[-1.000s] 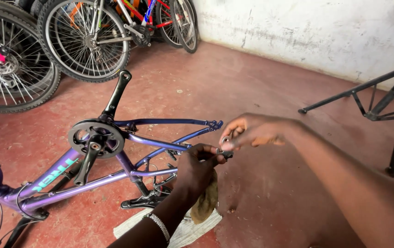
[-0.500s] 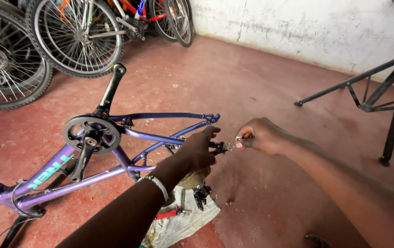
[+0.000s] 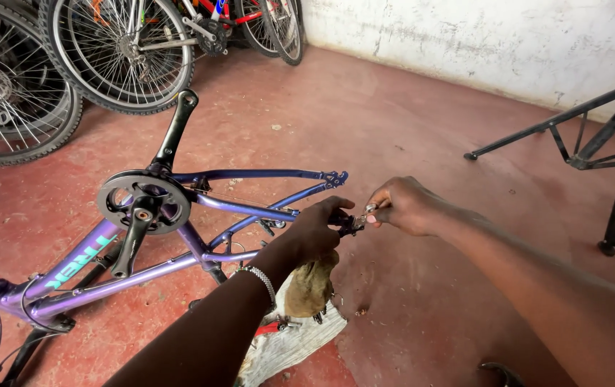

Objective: Cleaning and maintaining a bicycle drive chain and derailleur using a cloth and tools

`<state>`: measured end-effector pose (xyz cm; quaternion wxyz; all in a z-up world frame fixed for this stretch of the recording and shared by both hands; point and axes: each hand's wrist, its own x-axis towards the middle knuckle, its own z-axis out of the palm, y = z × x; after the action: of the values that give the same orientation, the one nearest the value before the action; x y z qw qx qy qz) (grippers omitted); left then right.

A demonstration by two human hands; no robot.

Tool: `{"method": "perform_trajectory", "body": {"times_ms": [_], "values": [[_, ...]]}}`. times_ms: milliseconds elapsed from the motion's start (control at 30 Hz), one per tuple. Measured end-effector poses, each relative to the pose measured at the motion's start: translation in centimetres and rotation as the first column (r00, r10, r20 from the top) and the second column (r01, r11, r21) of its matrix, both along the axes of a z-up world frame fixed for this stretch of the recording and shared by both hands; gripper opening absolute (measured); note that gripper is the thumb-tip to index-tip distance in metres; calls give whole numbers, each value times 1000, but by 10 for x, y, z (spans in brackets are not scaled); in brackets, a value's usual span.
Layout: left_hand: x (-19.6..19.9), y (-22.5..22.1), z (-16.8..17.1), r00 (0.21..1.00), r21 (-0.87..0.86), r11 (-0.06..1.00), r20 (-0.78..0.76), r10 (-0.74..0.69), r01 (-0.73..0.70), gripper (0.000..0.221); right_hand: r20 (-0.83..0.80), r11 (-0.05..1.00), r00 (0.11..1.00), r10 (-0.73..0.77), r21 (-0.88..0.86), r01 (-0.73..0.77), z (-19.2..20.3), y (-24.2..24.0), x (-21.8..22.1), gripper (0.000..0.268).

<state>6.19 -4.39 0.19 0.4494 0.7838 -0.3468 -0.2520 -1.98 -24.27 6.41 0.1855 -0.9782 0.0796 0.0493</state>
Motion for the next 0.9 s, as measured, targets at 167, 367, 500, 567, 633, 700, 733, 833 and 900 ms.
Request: {"method": "perform_trajectory", "body": {"times_ms": [167,367,500,567,633,700,733,833,900], "values": [[-1,-1,5,992,-71,997,-124,-10,1,67,9,1000,1000,24,-6,-24,-1,7,-1,8],[6,-4,0,999,-59,998,-43,-5,2,57,70,1000,997,14,-1,-14,7,26,-5,11],[1,-4,-1,1000,-24,1000,-1,12,-12,56,124,999,992,35,-10,-34,9,32,-10,5],[2,-6,-3,999,-15,999,-17,40,-40,55,141,999,990,22,21,-25,12,34,-12,5],[6,-7,-6,999,-5,999,-7,42,-42,55,150,999,989,7,48,-15,6,31,-11,5],[7,-7,-9,999,6,999,0,43,-43,55,155,997,988,-8,78,-4,0,28,-11,6],[7,-7,-9,999,6,999,-8,53,-52,55,155,994,988,-11,105,-6,-2,27,-10,6],[8,-9,-7,998,15,998,1,66,-66,54,170,987,985,-25,158,-2,-7,22,-10,9],[5,-8,-6,997,27,997,10,71,-71,54,177,982,984,-36,187,3,-10,20,-11,11]]}}
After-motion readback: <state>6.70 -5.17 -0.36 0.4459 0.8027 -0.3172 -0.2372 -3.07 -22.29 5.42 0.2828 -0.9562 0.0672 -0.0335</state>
